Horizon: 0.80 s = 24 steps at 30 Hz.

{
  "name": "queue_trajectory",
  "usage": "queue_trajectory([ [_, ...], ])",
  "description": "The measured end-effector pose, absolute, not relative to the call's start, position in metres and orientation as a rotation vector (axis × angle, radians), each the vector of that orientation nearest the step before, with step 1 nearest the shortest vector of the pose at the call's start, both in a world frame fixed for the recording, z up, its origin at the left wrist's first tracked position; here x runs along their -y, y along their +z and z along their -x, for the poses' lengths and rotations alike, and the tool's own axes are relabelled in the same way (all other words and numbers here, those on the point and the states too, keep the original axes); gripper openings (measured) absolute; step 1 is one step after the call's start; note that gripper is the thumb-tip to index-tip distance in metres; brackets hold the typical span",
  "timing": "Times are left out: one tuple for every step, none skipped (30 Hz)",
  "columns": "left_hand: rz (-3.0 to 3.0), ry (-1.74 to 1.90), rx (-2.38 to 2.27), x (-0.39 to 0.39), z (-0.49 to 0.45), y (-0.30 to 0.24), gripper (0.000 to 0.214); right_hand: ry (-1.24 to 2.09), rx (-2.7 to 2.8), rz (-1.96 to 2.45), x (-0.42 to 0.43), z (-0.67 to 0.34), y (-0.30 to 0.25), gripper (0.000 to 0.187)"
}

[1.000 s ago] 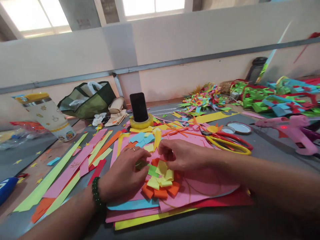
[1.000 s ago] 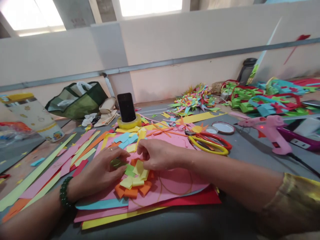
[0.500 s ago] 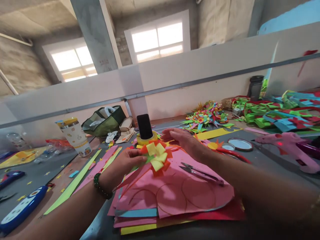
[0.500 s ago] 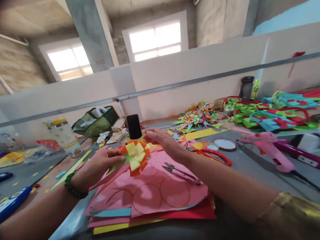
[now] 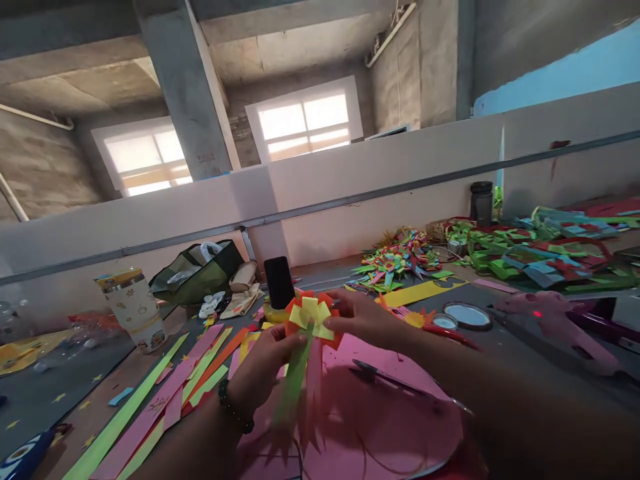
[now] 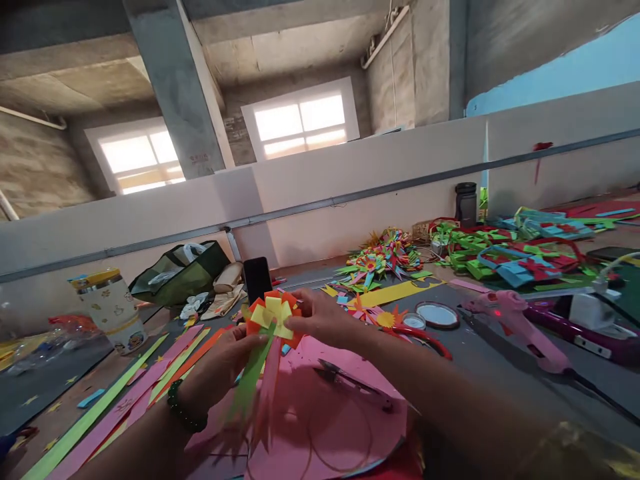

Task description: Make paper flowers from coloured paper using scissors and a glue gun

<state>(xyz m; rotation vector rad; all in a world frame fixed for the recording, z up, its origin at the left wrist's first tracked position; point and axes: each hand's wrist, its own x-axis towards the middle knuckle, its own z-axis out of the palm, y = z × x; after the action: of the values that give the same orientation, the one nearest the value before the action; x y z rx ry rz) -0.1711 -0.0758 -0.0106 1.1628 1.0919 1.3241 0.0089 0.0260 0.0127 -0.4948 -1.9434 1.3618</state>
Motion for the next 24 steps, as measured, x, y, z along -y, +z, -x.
queue_trajectory([
  [-1.153, 1.326, -1.093, 0.076, 0.173, -0.012, 0.025, 1.307, 1.921, 0.523, -0.031, -0.011, 0.015, 0.049],
  [-1.141, 1.332, -1.097, 0.077, 0.174, -0.013, 0.025, 1.250, 1.885, 0.543, -0.036, -0.013, 0.018, 0.052],
  [-1.129, 1.337, -1.102, 0.079, 0.175, -0.013, 0.024, 1.201, 1.847, 0.552, -0.039, -0.015, 0.020, 0.055],
  [-1.116, 1.339, -1.106, 0.080, 0.175, -0.013, 0.024, 1.170, 1.817, 0.549, -0.042, -0.015, 0.022, 0.059],
  [-1.105, 1.336, -1.106, 0.082, 0.174, -0.013, 0.024, 1.162, 1.804, 0.535, -0.042, -0.014, 0.023, 0.063],
  [-1.096, 1.330, -1.101, 0.083, 0.173, -0.013, 0.023, 1.174, 1.810, 0.517, -0.041, -0.013, 0.023, 0.067],
  [-1.089, 1.325, -1.093, 0.084, 0.172, -0.013, 0.022, 1.218, 1.837, 0.487, -0.037, -0.010, 0.022, 0.069],
  [-1.082, 1.326, -1.082, 0.085, 0.171, -0.013, 0.022, 1.298, 1.882, 0.443, -0.032, -0.008, 0.020, 0.072],
  [-1.072, 1.333, -1.072, 0.086, 0.171, -0.013, 0.022, 1.413, 1.949, 0.393, -0.027, -0.005, 0.017, 0.075],
  [-1.060, 1.351, -1.064, 0.086, 0.172, -0.012, 0.023, 1.538, 2.019, 0.354, -0.023, -0.003, 0.015, 0.078],
  [-1.047, 1.379, -1.056, 0.085, 0.174, -0.011, 0.023, 1.649, 2.077, 0.336, -0.019, -0.002, 0.014, 0.077],
  [-1.032, 1.415, -1.050, 0.084, 0.177, -0.010, 0.024, 1.724, 2.110, 0.341, -0.018, -0.003, 0.014, 0.070],
  [-1.017, 1.454, -1.044, 0.082, 0.180, -0.009, 0.025, 1.748, 2.111, 0.365, -0.019, -0.005, 0.016, 0.060],
  [-1.002, 1.495, -1.040, 0.080, 0.184, -0.008, 0.026, 1.718, 2.076, 0.403, -0.023, -0.008, 0.020, 0.050],
  [-0.986, 1.534, -1.041, 0.078, 0.189, -0.007, 0.026, 1.659, 2.011, 0.431, -0.029, -0.012, 0.025, 0.043],
  [-0.968, 1.569, -1.048, 0.075, 0.193, -0.006, 0.026, 1.589, 1.922, 0.444, -0.036, -0.019, 0.031, 0.039],
  [-0.948, 1.599, -1.065, 0.072, 0.198, -0.006, 0.023, 1.522, 1.829, 0.451, -0.046, -0.026, 0.039, 0.037],
  [-0.926, 1.625, -1.087, 0.069, 0.202, -0.006, 0.019, 1.449, 1.729, 0.464, -0.055, -0.034, 0.047, 0.035],
  [-0.906, 1.648, -1.113, 0.067, 0.207, -0.007, 0.016, 1.370, 1.627, 0.482, -0.065, -0.044, 0.055, 0.033],
  [-0.887, 1.668, -1.140, 0.064, 0.211, -0.007, 0.015, 1.286, 1.525, 0.500, -0.075, -0.055, 0.063, 0.033],
  [-0.870, 1.689, -1.164, 0.062, 0.216, -0.007, 0.018, 1.201, 1.428, 0.519, -0.083, -0.066, 0.070, 0.033],
  [-0.854, 1.711, -1.187, 0.060, 0.221, -0.007, 0.022, 1.117, 1.341, 0.538, -0.090, -0.077, 0.077, 0.034],
  [-0.839, 1.732, -1.208, 0.058, 0.225, -0.007, 0.026, 1.027, 1.262, 0.554, -0.096, -0.088, 0.083, 0.035],
  [-0.825, 1.753, -1.227, 0.056, 0.229, -0.006, 0.029, 0.941, 1.202, 0.566, -0.099, -0.098, 0.088, 0.033],
])
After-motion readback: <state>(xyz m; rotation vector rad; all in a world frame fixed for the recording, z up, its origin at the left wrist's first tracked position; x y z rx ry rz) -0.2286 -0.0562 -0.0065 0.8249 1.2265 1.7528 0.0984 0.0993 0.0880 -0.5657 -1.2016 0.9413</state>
